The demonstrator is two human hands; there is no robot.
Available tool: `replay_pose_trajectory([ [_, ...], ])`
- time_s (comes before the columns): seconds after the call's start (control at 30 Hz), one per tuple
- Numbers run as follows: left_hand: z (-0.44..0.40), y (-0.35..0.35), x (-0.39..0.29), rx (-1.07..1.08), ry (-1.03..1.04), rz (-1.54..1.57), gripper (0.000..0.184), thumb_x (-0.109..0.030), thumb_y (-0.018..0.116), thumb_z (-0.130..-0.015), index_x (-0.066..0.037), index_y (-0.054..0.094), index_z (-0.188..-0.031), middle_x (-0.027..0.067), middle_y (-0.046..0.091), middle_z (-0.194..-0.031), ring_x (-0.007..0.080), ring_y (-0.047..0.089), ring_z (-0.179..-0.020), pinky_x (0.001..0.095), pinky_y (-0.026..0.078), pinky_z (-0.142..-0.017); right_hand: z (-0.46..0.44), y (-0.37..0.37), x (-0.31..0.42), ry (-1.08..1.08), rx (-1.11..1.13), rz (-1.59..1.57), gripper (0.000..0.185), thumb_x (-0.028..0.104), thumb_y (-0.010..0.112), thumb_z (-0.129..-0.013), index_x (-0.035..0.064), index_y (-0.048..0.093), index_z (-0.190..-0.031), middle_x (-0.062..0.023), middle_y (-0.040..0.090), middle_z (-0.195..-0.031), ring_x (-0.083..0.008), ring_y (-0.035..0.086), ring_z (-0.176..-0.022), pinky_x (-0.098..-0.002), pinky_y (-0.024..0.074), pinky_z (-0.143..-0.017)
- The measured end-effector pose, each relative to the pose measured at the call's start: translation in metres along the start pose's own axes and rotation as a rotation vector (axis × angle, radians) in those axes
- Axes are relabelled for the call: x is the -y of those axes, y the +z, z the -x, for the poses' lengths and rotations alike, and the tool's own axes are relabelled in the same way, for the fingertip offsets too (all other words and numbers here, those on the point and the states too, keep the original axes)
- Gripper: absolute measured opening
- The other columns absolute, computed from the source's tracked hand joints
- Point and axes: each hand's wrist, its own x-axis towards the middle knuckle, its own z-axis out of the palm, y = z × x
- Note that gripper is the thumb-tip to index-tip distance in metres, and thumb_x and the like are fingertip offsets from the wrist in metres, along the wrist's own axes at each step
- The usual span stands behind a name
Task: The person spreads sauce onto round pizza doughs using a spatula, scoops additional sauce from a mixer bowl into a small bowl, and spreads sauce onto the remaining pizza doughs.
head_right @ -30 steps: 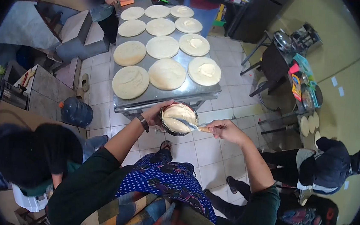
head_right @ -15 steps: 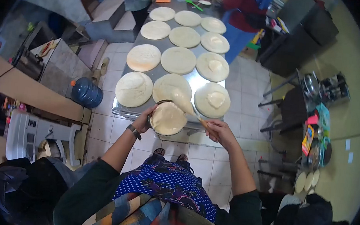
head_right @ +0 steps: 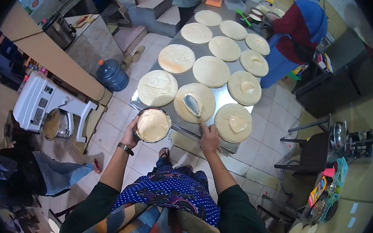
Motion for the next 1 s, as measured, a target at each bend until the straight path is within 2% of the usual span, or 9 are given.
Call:
replay_pose_trajectory([
  [0.17,-0.003,-0.016,-0.009,-0.038,0.030,0.022,0.060,-0.055,0.049,-0.092,-0.009,0.053,-0.131,0.0071,0.064,-0.120,0.0180,0.063,-0.106,0.0354,0.053,-0.085,0.009,-0.005,-0.012,-0.010,0.070,-0.339,0.027,0.009,0.061,-0.086,0.0142,0.066,-0.112,-0.0055,0.055,-0.083,-0.0212,0.059,-0.071,-0.0327,0.0474,-0.058],
  [0.23,-0.006,-0.016,-0.015,-0.089,0.041,-0.020,0.062,-0.057,0.050,-0.091,-0.009,0.055,-0.128,0.0088,0.065,-0.114,0.0186,0.066,-0.097,0.0356,0.056,-0.073,-0.006,-0.029,-0.009,0.705,0.561,-0.997,0.025,0.007,0.062,-0.088,0.0076,0.065,-0.112,-0.0042,0.061,-0.082,-0.0132,0.058,-0.062,-0.0269,0.0442,-0.051],
  [0.33,-0.019,-0.025,-0.022,-0.066,0.029,-0.114,0.066,-0.062,0.051,-0.088,-0.007,0.058,-0.125,0.0097,0.066,-0.106,0.0200,0.066,-0.087,0.0351,0.057,-0.058,-0.028,-0.068,0.011,0.705,0.622,-1.326,0.025,0.007,0.065,-0.087,0.0036,0.064,-0.112,-0.0050,0.064,-0.081,-0.0071,0.054,-0.056,-0.0225,0.0406,-0.047],
  [0.4,-0.023,-0.021,-0.031,-0.099,0.003,-0.158,0.072,-0.065,0.054,-0.084,-0.003,0.060,-0.120,0.0111,0.065,-0.101,0.0212,0.066,-0.083,0.0339,0.056,-0.049,-0.042,-0.071,0.020,0.591,0.708,-1.344,0.025,0.008,0.064,-0.089,0.0047,0.064,-0.113,-0.0053,0.066,-0.089,-0.0066,0.056,-0.062,-0.0213,0.0425,-0.051],
  [0.47,-0.023,-0.012,-0.044,-0.100,0.027,-0.232,0.072,-0.065,0.054,-0.084,-0.002,0.060,-0.119,0.0118,0.065,-0.100,0.0213,0.066,-0.082,0.0333,0.055,-0.048,-0.060,-0.085,0.057,0.227,0.720,-0.883,0.022,0.011,0.061,-0.092,0.0055,0.065,-0.112,-0.0035,0.066,-0.093,-0.0098,0.058,-0.068,-0.0252,0.0464,-0.057],
  [0.5,-0.023,-0.010,-0.051,-0.067,-0.013,-0.292,0.069,-0.065,0.051,-0.087,-0.006,0.060,-0.120,0.0101,0.064,-0.103,0.0188,0.064,-0.086,0.0319,0.056,-0.053,-0.063,-0.078,0.069,-0.052,0.573,-0.719,0.021,0.010,0.058,-0.093,0.0061,0.065,-0.113,-0.0047,0.066,-0.095,-0.0138,0.060,-0.074,-0.0305,0.0484,-0.065],
  [0.6,-0.032,-0.006,-0.057,-0.068,-0.008,-0.322,0.072,-0.066,0.052,-0.085,-0.002,0.060,-0.118,0.0121,0.064,-0.100,0.0203,0.065,-0.084,0.0330,0.056,-0.050,-0.068,-0.070,0.100,-0.230,0.515,-0.501,0.023,0.009,0.060,-0.092,0.0064,0.065,-0.114,-0.0081,0.066,-0.093,-0.0157,0.061,-0.076,-0.0328,0.0480,-0.067],
  [0.83,-0.040,-0.017,-0.076,-0.133,-0.016,-0.324,0.083,-0.070,0.056,-0.080,0.003,0.056,-0.120,0.0150,0.064,-0.099,0.0229,0.066,-0.083,0.0340,0.056,-0.050,-0.059,-0.038,0.114,-0.133,0.610,-0.674,0.024,0.011,0.060,-0.092,0.0067,0.065,-0.115,-0.0071,0.063,-0.079,-0.0136,0.057,-0.069,-0.0298,0.0471,-0.062],
  [1.0,-0.044,-0.031,-0.088,-0.157,-0.032,-0.316,0.084,-0.071,0.057,-0.080,0.002,0.056,-0.121,0.0156,0.064,-0.102,0.0230,0.066,-0.083,0.0351,0.057,-0.051,-0.072,-0.035,0.128,0.604,1.052,-1.062,0.025,0.011,0.057,-0.093,0.0025,0.063,-0.116,-0.0036,0.061,-0.076,-0.0066,0.048,-0.054,-0.0196,0.0347,-0.045],
])
